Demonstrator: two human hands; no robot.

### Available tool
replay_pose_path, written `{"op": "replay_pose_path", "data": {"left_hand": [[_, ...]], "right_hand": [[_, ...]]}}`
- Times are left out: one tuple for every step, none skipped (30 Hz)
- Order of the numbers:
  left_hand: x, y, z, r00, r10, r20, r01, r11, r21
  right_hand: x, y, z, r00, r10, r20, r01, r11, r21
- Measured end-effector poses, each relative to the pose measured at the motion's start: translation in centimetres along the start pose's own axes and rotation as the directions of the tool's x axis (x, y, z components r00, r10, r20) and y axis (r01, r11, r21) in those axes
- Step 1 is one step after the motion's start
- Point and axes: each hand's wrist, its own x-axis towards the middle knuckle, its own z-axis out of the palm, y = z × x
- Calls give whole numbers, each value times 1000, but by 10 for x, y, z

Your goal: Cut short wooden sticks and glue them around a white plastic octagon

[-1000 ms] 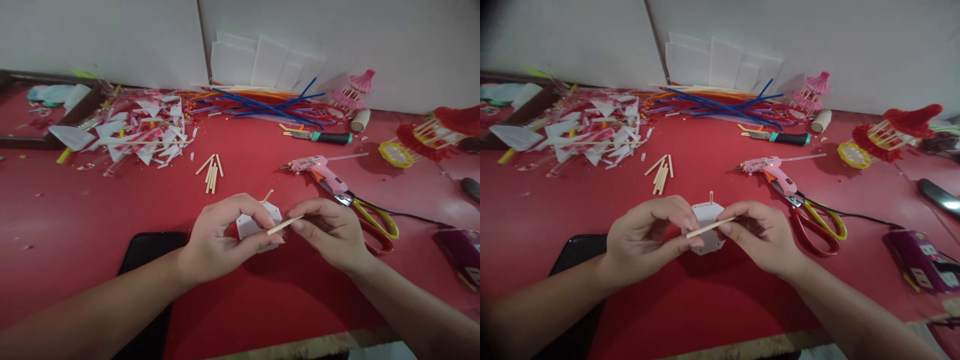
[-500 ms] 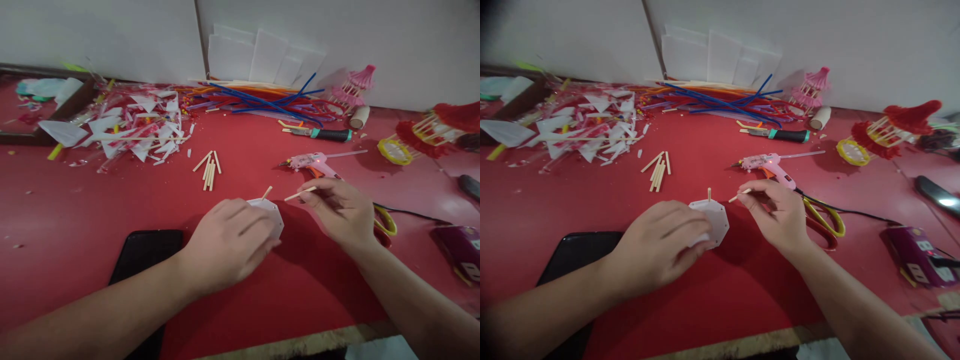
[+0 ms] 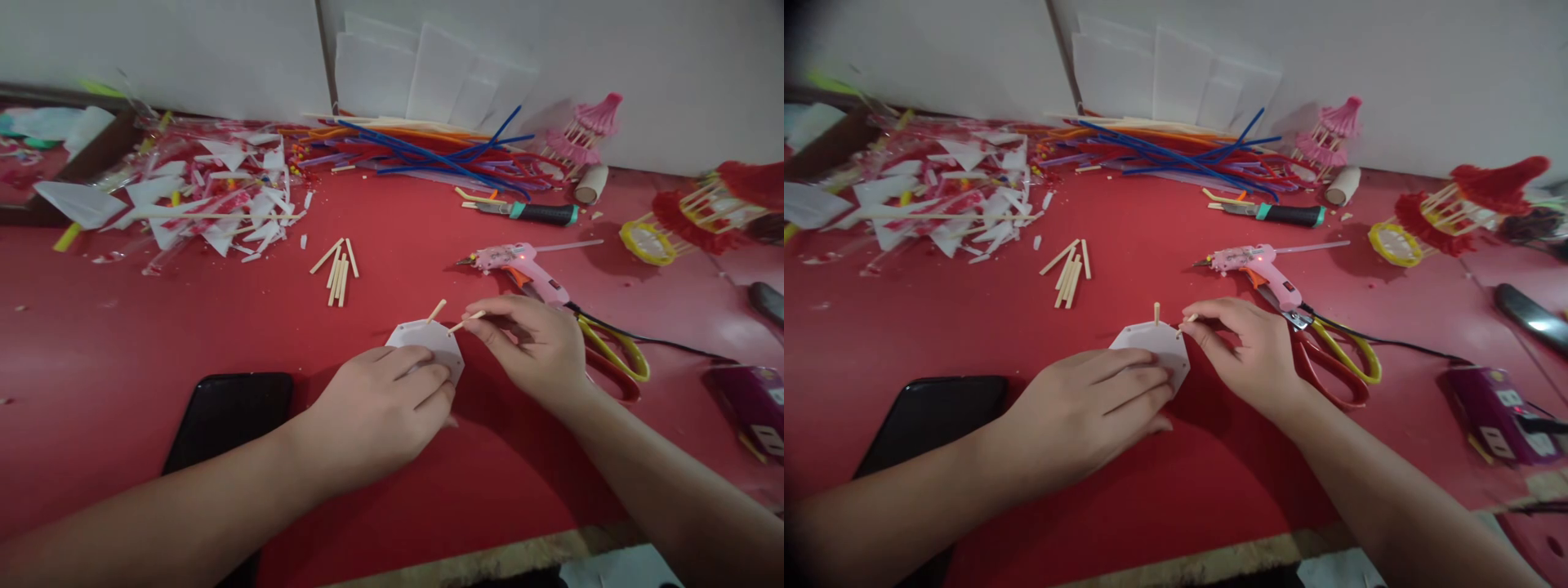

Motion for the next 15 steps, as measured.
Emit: {"op": "replay_pose_path", "data": {"left_hand": [[0,0,0,1000,4,-4,-4,1000,7],[0,0,-1,1000,8,-9,-8,1000,14],[-1,0,-1,1000,12,-14,-11,1000,20],[-1,0,-1,1000,13,-19,-13,1000,24],[-1,0,0,1000,15,-22,-14,1000,26],[-1,0,0,1000,14,-22,-13,1000,25],[-1,0,0,1000,12,-21,-11,1000,23],[-1,0,0,1000,8,-23,-8,1000,21],[-1,0,0,1000,6,-23,-6,1000,19],[0,0,0,1000,5,-22,-5,1000,17],[0,0,0,1000,4,-22,-4,1000,17],[1,0,0,1000,4,-23,-4,1000,18],[1,0,0,1000,5,-20,-5,1000,20],[1,0,0,1000,6,-16,-6,1000,22],[1,0,-1,1000,6,-15,-6,1000,25]], "right_hand": [[0,0,0,1000,0,2,0,1000,-1],[0,0,0,1000,4,6,-4,1000,-3],[-1,0,0,1000,8,11,-8,1000,-3],[-1,-1,0,1000,12,16,-12,1000,-2],[-1,-1,0,1000,15,20,-15,1000,-1],[-1,-2,0,1000,15,22,-15,1000,-2],[-1,-2,0,1000,12,24,-11,1000,-5],[-1,-3,0,1000,7,26,-7,1000,-10],[-1,-3,0,1000,2,30,-1,1000,-16],[-1,-3,0,999,-5,32,5,1000,-25],[-1,-4,0,999,-12,34,13,999,-33],[-1,-4,-1,999,-22,34,23,999,-39],[-1,-4,-1,999,-31,33,32,998,-45],[-1,-4,-1,999,-40,32,42,998,-50],[-1,-4,-1,998,-49,31,50,997,-55]]}}
